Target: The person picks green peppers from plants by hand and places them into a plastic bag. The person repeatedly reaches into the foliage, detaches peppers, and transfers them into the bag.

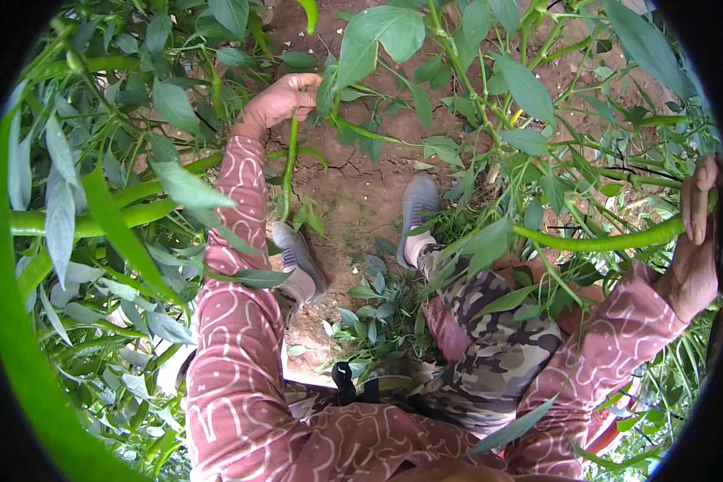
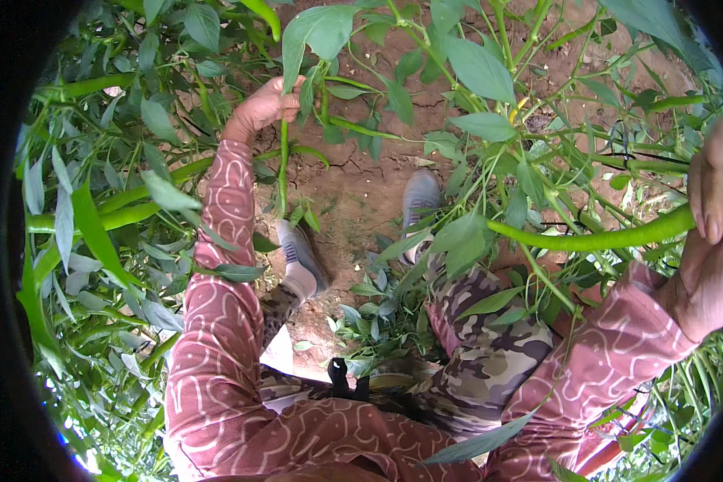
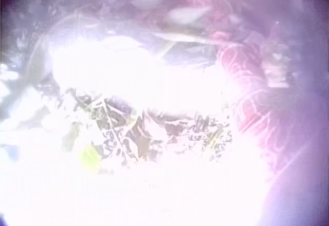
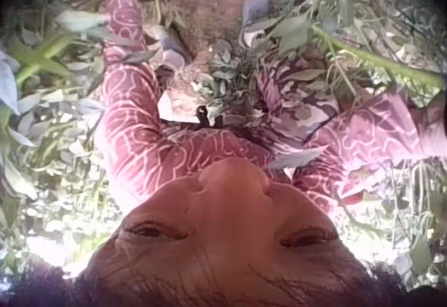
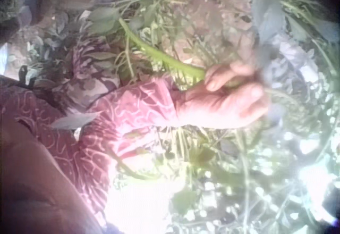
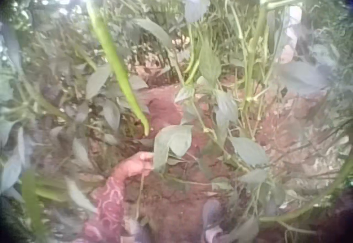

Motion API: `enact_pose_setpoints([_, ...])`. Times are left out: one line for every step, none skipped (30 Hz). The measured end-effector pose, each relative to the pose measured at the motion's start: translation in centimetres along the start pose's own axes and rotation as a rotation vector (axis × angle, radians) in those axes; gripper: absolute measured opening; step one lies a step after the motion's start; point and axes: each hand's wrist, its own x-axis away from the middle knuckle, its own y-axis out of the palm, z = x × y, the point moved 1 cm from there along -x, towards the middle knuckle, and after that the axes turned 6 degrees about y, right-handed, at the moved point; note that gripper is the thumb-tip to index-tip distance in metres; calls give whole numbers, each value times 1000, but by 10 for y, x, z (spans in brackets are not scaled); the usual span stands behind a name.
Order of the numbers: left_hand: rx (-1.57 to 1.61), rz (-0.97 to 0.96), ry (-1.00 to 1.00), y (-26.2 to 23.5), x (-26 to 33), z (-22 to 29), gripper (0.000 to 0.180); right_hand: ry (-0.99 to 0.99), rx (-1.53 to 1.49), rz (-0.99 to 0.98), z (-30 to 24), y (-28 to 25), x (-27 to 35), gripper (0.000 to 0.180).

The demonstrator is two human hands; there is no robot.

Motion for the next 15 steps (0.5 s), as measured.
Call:
enact_pose_setpoints([-10,-10,-4,3,1,-1,34,3,-14,-43,0,1,0,22])
enact_pose_setpoints([-21,-20,-9,5,2,-2,34,9,-11,4,0,1,1,22])
enact_pose_setpoints([46,-16,-7,8,4,-3,29,26,-12,101,1,1,5,23])
enact_pose_setpoints([62,17,-15,11,6,-3,30,52,-13,239,2,1,9,24])
enact_pose_setpoints([80,63,-21,15,7,-4,32,78,-8,357,5,0,12,26])
enact_pose_setpoints([117,69,2,19,7,-5,34,231,-2,582,4,-1,22,28])
enact_pose_setpoints([158,203,3,22,7,-6,29,235,-58,598,7,-2,23,28])
enact_pose_setpoints([219,313,-18,24,7,-6,25,204,-49,615,8,-3,27,28])
enact_pose_setpoints([149,361,21,28,5,-6,23,187,-73,596,10,-4,28,28])
enact_pose_setpoints([66,445,41,31,5,-6,22,174,-166,545,13,-5,29,27])
enact_pose_setpoints([61,474,42,34,4,-6,19,141,-149,532,14,-7,30,28])
enact_pose_setpoints([-37,488,73,35,3,-4,20,160,-102,595,16,-8,32,28])
enact_pose_setpoints([-131,498,65,39,4,-3,20,136,-119,585,18,-9,33,28])
enact_pose_setpoints([-234,504,76,40,4,-1,21,119,-128,573,20,-10,33,28])
enact_pose_setpoints([-136,570,26,45,6,0,23,95,-182,566,23,-11,34,28])
